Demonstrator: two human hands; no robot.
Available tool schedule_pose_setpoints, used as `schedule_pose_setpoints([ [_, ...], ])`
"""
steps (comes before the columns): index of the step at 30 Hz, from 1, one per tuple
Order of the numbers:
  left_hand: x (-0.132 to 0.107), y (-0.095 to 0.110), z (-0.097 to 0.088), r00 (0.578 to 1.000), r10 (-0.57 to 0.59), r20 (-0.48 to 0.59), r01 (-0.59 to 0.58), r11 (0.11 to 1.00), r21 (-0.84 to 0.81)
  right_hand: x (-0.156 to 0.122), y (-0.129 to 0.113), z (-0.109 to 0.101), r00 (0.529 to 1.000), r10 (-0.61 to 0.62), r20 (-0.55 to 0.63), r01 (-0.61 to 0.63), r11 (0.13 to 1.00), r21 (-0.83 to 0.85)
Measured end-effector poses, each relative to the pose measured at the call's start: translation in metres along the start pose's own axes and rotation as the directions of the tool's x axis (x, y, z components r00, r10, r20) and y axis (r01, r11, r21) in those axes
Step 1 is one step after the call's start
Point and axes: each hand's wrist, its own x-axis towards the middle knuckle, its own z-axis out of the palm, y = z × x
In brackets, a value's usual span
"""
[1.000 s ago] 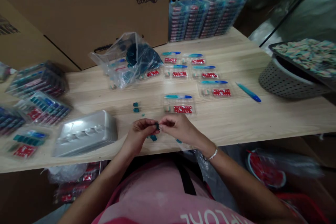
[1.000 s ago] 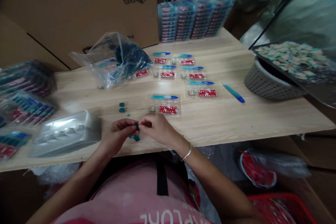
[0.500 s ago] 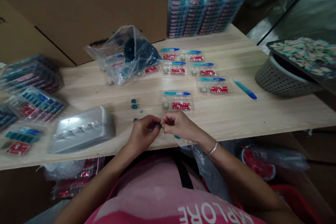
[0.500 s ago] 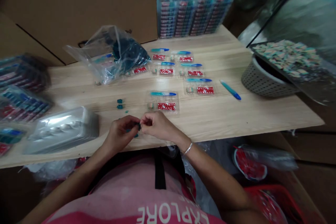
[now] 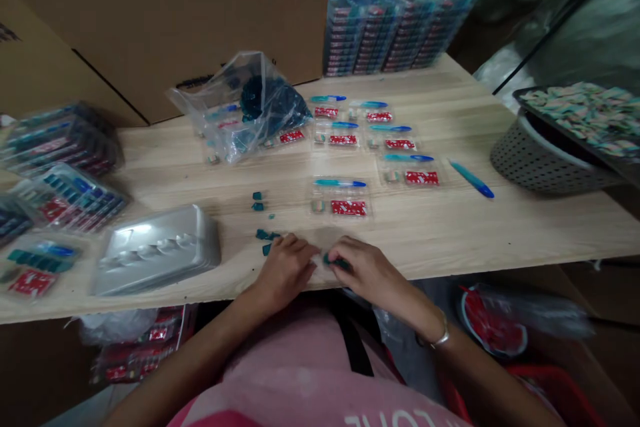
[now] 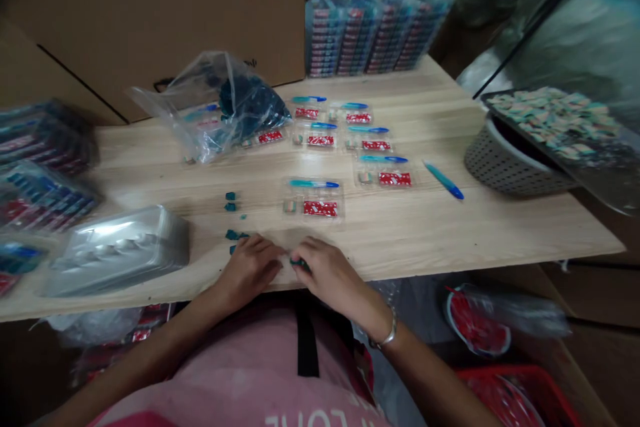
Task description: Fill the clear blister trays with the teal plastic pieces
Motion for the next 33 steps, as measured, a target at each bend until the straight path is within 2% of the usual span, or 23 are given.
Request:
schedule_pose_setpoints([
  [2,-0.002,0.0,-0.003,0.998,0.005,0.059,-0.007,1.0,0.018,0.002,0.0,0.002,0.998,-0.047,0.044,0.053,0.991,-0.125],
  [4,-0.001,-0.004,-0.011,0.991,0.052,0.122,-0.039,0.994,-0.105,0.005,0.002,0.005,0.997,-0.058,0.047,0.065,0.985,-0.162],
  [6,0.004,-0.015,-0.024,0.992,0.05,0.112,-0.023,0.973,-0.229,0.006,0.004,0.008,0.997,-0.067,0.034,0.072,0.987,-0.147],
  [8,0.013,-0.033,-0.035,0.99,-0.142,-0.016,0.137,0.977,-0.162,0.005,0.008,0.012,0.996,-0.087,0.013,0.088,0.987,-0.131],
  [9,0.018,-0.044,-0.039,0.956,-0.27,-0.113,0.262,0.962,-0.081,0.004,0.01,0.013,0.995,-0.099,0.0,0.098,0.987,-0.128],
  [10,0.024,-0.055,-0.042,0.904,-0.372,-0.209,0.381,0.925,-0.001,0.002,0.011,0.015,0.994,-0.11,-0.014,0.107,0.986,-0.125],
  [11,0.031,-0.066,-0.043,0.855,-0.435,-0.284,0.468,0.882,0.06,0.0,0.012,0.016,0.992,-0.12,-0.03,0.116,0.986,-0.12],
  [12,0.037,-0.075,-0.043,0.823,-0.463,-0.33,0.517,0.85,0.097,-0.002,0.013,0.018,0.991,-0.129,-0.046,0.123,0.986,-0.116],
  [13,0.042,-0.082,-0.042,0.811,-0.469,-0.351,0.533,0.838,0.112,-0.004,0.013,0.019,0.989,-0.138,-0.057,0.131,0.985,-0.115],
  [15,0.049,-0.091,-0.04,0.81,-0.453,-0.372,0.527,0.841,0.123,-0.005,0.013,0.02,0.986,-0.16,-0.057,0.151,0.98,-0.132],
  [19,0.047,-0.09,-0.042,0.81,-0.388,-0.44,0.482,0.867,0.123,0.001,0.011,0.016,0.993,-0.117,0.015,0.117,0.976,-0.186],
  [21,0.039,-0.083,-0.046,0.813,-0.308,-0.495,0.414,0.902,0.12,0.005,0.01,0.012,0.997,-0.076,0.032,0.08,0.986,-0.147],
  [23,0.031,-0.072,-0.048,0.806,-0.215,-0.551,0.304,0.95,0.074,0.011,0.009,0.008,0.998,-0.056,-0.024,0.055,0.998,-0.022],
  [25,0.023,-0.056,-0.045,0.816,-0.148,-0.559,0.154,0.987,-0.036,0.018,0.007,0.005,0.991,0.029,-0.128,-0.002,0.979,0.204],
  [27,0.018,-0.035,-0.038,0.867,-0.09,-0.491,0.0,0.984,-0.18,0.026,0.005,0.005,0.975,0.166,-0.147,-0.078,0.878,0.472],
  [29,0.012,-0.016,-0.028,0.906,-0.01,-0.423,-0.121,0.951,-0.283,0.032,0.003,0.006,0.968,0.247,-0.052,-0.152,0.733,0.663],
  [31,0.007,-0.003,-0.019,0.91,0.03,-0.413,-0.18,0.926,-0.331,0.034,0.001,0.007,0.963,0.263,0.051,-0.214,0.64,0.738],
  [33,0.001,0.002,-0.013,0.912,0.03,-0.41,-0.185,0.921,-0.342,0.032,-0.001,0.009,0.957,0.268,0.108,-0.255,0.61,0.75],
])
